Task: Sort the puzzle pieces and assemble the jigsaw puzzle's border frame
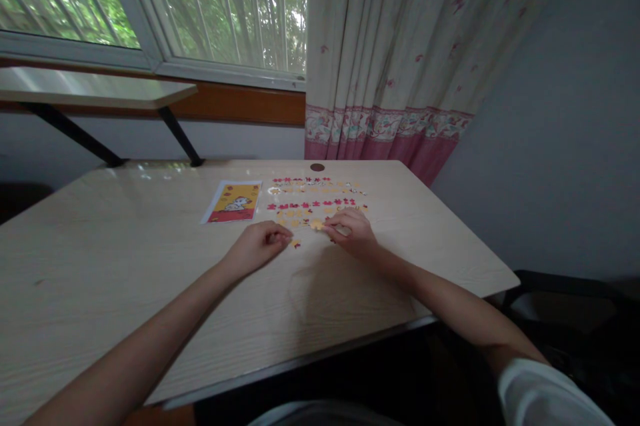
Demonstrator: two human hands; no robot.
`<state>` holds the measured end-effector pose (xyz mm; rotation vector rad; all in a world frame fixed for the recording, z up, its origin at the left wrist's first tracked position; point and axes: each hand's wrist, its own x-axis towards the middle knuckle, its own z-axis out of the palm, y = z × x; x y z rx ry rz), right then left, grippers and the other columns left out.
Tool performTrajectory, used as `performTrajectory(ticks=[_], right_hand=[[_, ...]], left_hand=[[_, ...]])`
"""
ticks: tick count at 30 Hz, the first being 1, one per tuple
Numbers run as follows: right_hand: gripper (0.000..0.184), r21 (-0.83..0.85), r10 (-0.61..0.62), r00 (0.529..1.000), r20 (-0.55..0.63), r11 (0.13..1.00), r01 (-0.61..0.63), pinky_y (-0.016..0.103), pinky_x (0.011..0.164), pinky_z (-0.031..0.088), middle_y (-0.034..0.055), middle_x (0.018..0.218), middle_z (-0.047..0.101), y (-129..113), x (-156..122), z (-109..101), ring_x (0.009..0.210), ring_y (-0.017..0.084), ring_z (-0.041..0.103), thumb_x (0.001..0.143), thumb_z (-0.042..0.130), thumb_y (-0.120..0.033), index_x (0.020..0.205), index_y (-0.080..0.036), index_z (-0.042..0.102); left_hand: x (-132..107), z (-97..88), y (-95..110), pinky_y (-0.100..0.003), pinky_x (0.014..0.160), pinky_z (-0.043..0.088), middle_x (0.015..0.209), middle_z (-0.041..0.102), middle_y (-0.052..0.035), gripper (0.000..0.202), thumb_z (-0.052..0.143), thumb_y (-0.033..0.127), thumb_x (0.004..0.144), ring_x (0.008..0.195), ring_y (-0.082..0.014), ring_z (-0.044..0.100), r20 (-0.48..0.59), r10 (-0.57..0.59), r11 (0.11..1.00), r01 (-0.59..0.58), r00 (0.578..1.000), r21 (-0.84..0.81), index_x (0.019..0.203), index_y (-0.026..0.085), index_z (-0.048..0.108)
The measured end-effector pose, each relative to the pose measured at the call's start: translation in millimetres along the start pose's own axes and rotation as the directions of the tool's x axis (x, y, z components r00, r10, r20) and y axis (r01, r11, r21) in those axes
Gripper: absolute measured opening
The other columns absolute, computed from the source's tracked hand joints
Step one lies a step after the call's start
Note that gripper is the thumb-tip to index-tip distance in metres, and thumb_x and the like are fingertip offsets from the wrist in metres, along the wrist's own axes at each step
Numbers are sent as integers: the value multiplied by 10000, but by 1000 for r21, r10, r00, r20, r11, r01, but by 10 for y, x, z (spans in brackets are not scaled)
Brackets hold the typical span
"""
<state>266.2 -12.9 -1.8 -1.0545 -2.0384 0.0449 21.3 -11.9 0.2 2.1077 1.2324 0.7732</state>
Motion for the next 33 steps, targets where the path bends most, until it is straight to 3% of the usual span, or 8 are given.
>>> performTrajectory(ticks=[4, 8, 16, 25, 33], right_hand=[[101, -7, -39, 971, 238, 999, 42, 287, 756, 376, 10, 763, 667, 52, 67, 14, 764, 141, 574, 768, 631, -296, 744, -207, 673], [89, 2, -59, 927, 370, 998, 63, 271, 743, 361, 4, 754, 666, 43, 126, 64, 759, 133, 568, 762, 631, -275, 729, -202, 669], [59, 10, -39, 912, 409, 999, 39, 262, 731, 354, 2, 753, 654, -30, 104, 191, 748, 128, 543, 754, 618, -219, 724, -199, 665], [65, -47, -21, 885, 465, 998, 48, 274, 726, 325, 6, 761, 645, -66, 129, 170, 767, 138, 531, 754, 600, -198, 725, -197, 658], [53, -58, -22, 866, 500, 997, 59, 275, 722, 330, 4, 751, 640, -69, 179, 144, 747, 137, 532, 744, 612, -214, 731, -201, 662]], left_hand=[[-17, 19, 41, -288, 694, 412, 800, 635, -56, 214, 525, 287, 788, 753, -181, 547, 67, 134, 971, -145, 989, 190, 898, 195, 684], [-17, 44, 43, -310, 724, 400, 777, 615, -56, 213, 517, 292, 807, 789, -197, 520, 80, 167, 939, -184, 983, 292, 905, 202, 682], [-12, 62, -7, -303, 704, 390, 749, 593, -45, 188, 518, 280, 810, 765, -191, 500, 79, 177, 923, -194, 981, 334, 888, 197, 667], [-14, 64, -8, -322, 740, 408, 789, 608, -55, 191, 527, 293, 811, 806, -201, 515, 66, 193, 928, -204, 979, 311, 896, 196, 668], [-28, 67, 34, -334, 821, 399, 933, 604, -65, 233, 469, 196, 848, 914, -204, 483, 143, 303, 901, -332, 942, 279, 972, 210, 665]])
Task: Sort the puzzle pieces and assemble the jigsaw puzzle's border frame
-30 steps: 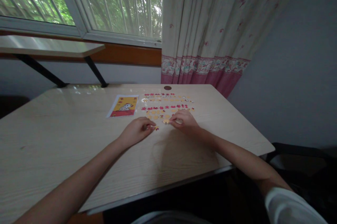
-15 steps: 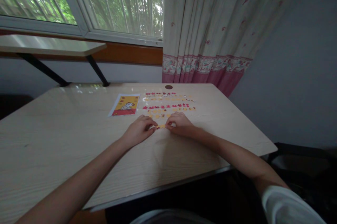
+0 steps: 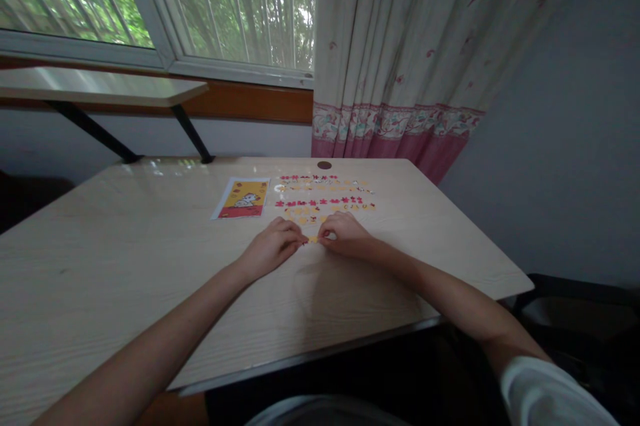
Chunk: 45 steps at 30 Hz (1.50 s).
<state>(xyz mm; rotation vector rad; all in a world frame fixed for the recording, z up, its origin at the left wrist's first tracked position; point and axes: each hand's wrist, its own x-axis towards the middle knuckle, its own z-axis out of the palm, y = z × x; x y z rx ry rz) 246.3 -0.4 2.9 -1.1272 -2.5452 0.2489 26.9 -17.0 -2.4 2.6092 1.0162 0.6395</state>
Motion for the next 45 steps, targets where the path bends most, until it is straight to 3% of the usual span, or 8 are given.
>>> performTrajectory(ticks=[15, 21, 26, 36, 45], right_hand=[[86, -80, 23, 997, -70, 996, -29, 314, 761, 338, 36, 857, 658, -54, -89, -23, 839, 173, 544, 781, 594, -242, 814, -196, 657], [135, -59, 1, 995, -95, 998, -7, 303, 786, 369, 47, 845, 672, 223, -83, -235, 835, 166, 576, 813, 538, -232, 823, -175, 660], [148, 32, -75, 996, 47, 997, 73, 268, 735, 411, 50, 818, 676, 447, -177, -393, 768, 145, 595, 810, 526, -201, 846, -165, 665], [170, 152, 59, 998, -33, 987, -53, 271, 774, 416, 54, 862, 650, 343, -402, -137, 811, 140, 571, 782, 602, -285, 884, -166, 667], [139, 213, 121, 991, -64, 971, -105, 268, 774, 413, 44, 852, 634, 359, -446, -117, 806, 133, 563, 763, 617, -257, 861, -170, 663]], left_hand=[[13, -68, 96, -335, 781, 410, 938, 611, -71, 256, 432, 177, 863, 901, -220, 465, 79, 55, 982, -69, 995, 175, 996, 207, 649], [-1, -32, 76, -326, 807, 411, 952, 607, -78, 274, 402, 146, 863, 930, -214, 485, 72, 36, 988, -46, 997, 148, 1041, 188, 604], [-7, -30, 67, -330, 817, 417, 966, 600, -78, 285, 394, 146, 859, 936, -213, 489, 86, 30, 990, -42, 996, 138, 1057, 190, 595], [-17, -10, 52, -329, 809, 431, 973, 571, -77, 316, 415, 106, 842, 923, -203, 483, 91, 58, 982, -73, 994, 177, 1073, 202, 610], [-31, -11, 87, -339, 807, 443, 995, 565, -83, 329, 395, 105, 847, 931, -207, 478, 106, 42, 973, -65, 993, 223, 1091, 195, 596]])
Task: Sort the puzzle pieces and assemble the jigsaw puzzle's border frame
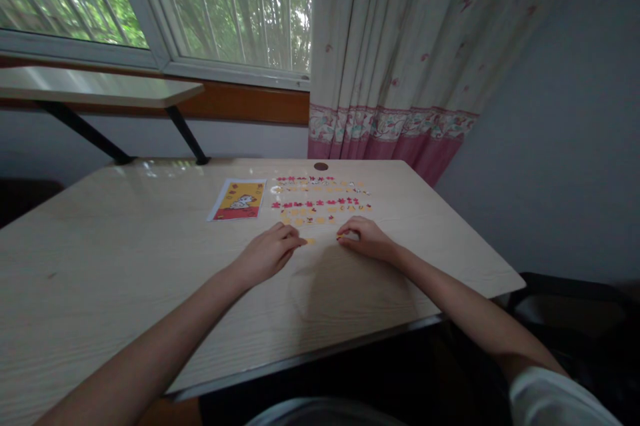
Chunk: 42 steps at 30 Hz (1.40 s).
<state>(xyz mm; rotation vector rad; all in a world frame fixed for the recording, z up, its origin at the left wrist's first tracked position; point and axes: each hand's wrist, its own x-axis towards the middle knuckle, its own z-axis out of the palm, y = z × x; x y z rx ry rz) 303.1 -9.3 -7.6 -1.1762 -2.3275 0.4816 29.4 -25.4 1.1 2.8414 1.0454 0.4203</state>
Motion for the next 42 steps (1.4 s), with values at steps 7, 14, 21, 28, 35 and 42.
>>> performTrajectory(ticks=[7, 14, 21, 28, 35, 42], right_hand=[[151, 1, 30, 1000, 8, 1000, -30, 265, 759, 409, 40, 854, 636, 12, 1, -3, 799, 132, 561, 760, 624, -262, 877, -176, 666], [173, 25, 19, 999, 36, 1000, -19, 263, 773, 404, 41, 879, 637, 55, 10, -2, 818, 130, 566, 776, 619, -294, 905, -189, 668], [168, 48, 37, 999, 27, 998, -38, 263, 771, 406, 37, 869, 642, 58, 16, 10, 814, 131, 570, 763, 630, -298, 886, -191, 670], [166, 59, 55, 998, 25, 997, -56, 258, 767, 404, 40, 881, 639, 45, 9, 2, 814, 128, 569, 758, 632, -290, 882, -187, 670], [162, 46, 44, 999, 30, 998, -45, 254, 753, 409, 38, 864, 637, 54, 17, 4, 798, 126, 570, 754, 634, -289, 874, -186, 670], [175, 26, 66, 998, 24, 997, -66, 247, 736, 411, 43, 867, 641, 22, 11, -52, 772, 123, 567, 768, 617, -305, 877, -177, 666]], left_hand=[[24, -40, 20, -344, 804, 443, 964, 584, -87, 309, 392, 116, 853, 916, -210, 490, 6, -7, 1000, 7, 1000, 26, 1058, 181, 614], [3, 21, -41, -341, 801, 441, 979, 572, -81, 312, 393, 112, 847, 918, -207, 496, -13, -1, 1000, 1, 1000, -3, 1063, 193, 604], [21, 5, -19, -345, 821, 441, 981, 584, -82, 279, 384, 123, 853, 938, -210, 503, -20, -6, 1000, 6, 1000, -26, 1039, 176, 584], [27, 12, -21, -345, 823, 436, 959, 587, -81, 251, 377, 154, 862, 930, -211, 504, -21, -25, 999, 24, 999, -30, 1009, 171, 580], [-19, -162, -205, -341, 805, 432, 963, 598, -89, 284, 374, 254, 881, 917, -216, 520, -32, -58, 998, 59, 998, 30, 1005, 165, 613], [-108, -254, -567, -349, 801, 427, 891, 628, -95, 356, 363, 376, 877, 895, -228, 547, -78, -243, 958, 252, 967, 136, 887, 151, 639]])
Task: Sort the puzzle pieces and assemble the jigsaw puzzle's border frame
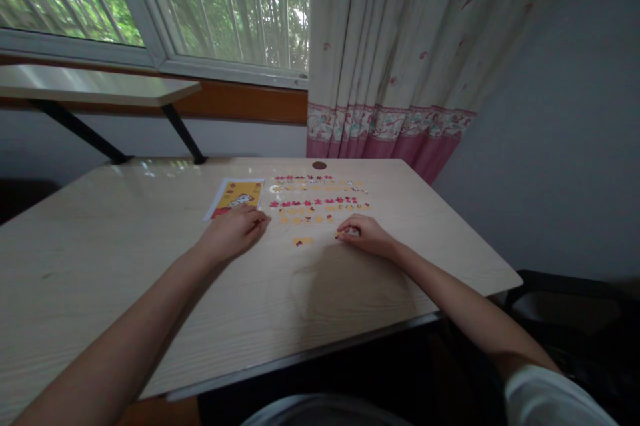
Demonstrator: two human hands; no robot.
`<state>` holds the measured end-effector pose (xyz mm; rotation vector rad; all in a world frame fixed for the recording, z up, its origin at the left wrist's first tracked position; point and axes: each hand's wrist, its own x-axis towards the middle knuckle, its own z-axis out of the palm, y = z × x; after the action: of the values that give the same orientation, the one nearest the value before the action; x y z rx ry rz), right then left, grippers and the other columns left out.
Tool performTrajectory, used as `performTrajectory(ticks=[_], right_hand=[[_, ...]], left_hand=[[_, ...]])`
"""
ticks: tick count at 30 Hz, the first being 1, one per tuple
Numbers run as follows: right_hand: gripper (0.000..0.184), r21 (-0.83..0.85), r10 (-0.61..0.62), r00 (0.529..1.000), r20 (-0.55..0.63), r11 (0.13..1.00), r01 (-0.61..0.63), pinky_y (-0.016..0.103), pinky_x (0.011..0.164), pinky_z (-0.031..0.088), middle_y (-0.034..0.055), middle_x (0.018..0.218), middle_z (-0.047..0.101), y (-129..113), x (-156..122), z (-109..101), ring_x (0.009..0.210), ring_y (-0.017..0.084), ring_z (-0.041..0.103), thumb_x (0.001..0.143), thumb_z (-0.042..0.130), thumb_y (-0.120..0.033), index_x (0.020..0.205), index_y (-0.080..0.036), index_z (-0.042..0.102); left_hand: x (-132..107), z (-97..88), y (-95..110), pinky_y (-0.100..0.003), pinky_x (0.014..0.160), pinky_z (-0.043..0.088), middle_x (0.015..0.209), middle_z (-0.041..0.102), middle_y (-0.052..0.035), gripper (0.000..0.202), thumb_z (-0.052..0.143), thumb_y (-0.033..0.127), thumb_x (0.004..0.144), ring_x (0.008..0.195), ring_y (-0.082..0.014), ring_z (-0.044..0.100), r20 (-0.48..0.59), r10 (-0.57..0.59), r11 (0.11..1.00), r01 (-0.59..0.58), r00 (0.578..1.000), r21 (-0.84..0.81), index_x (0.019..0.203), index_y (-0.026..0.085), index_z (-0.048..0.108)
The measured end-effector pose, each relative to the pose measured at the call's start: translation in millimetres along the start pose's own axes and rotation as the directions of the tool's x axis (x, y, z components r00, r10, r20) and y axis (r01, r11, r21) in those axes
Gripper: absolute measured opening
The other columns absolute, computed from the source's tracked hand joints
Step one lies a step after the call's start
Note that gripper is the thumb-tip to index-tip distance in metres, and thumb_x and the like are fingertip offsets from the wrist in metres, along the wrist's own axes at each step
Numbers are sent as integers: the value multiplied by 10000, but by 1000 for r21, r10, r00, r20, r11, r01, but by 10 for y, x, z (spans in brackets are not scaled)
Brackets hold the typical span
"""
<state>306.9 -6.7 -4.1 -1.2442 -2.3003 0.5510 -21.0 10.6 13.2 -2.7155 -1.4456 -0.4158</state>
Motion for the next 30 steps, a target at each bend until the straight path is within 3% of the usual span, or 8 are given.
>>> performTrajectory(ticks=[6, 14, 22, 30], right_hand=[[174, -89, -2, 993, -120, 996, -9, 228, 660, 397, 34, 782, 634, 171, 11, -145, 672, 108, 528, 800, 560, -282, 871, -163, 665], [198, -189, 101, 951, -294, 969, -162, 233, 632, 388, 42, 754, 637, 605, -20, -450, 652, 121, 526, 794, 531, -282, 834, -156, 678], [198, -203, 145, 951, -273, 958, -204, 239, 640, 393, 37, 752, 635, 753, -34, -514, 643, 121, 523, 792, 531, -278, 860, -167, 681], [209, -207, 25, 968, -250, 975, -79, 265, 728, 414, 62, 854, 596, 730, -2, -440, 744, 135, 523, 805, 546, -242, 951, -171, 677]], left_hand=[[-2, 13, 11, -338, 759, 425, 858, 631, -91, 362, 347, 370, 876, 858, -223, 558, 43, 9, 1000, -10, 999, 18, 843, 159, 638], [1, -3, 61, -305, 698, 414, 813, 610, -80, 349, 331, 333, 881, 804, -206, 558, 56, 40, 998, -43, 998, 45, 816, 159, 627], [1, 15, 53, -304, 710, 428, 829, 620, -84, 365, 329, 339, 880, 825, -211, 566, 72, 42, 999, -44, 996, 22, 856, 161, 647], [-11, 104, -5, -324, 756, 450, 905, 639, -86, 366, 351, 355, 865, 879, -226, 571, 46, 44, 998, -42, 998, -45, 981, 188, 656]])
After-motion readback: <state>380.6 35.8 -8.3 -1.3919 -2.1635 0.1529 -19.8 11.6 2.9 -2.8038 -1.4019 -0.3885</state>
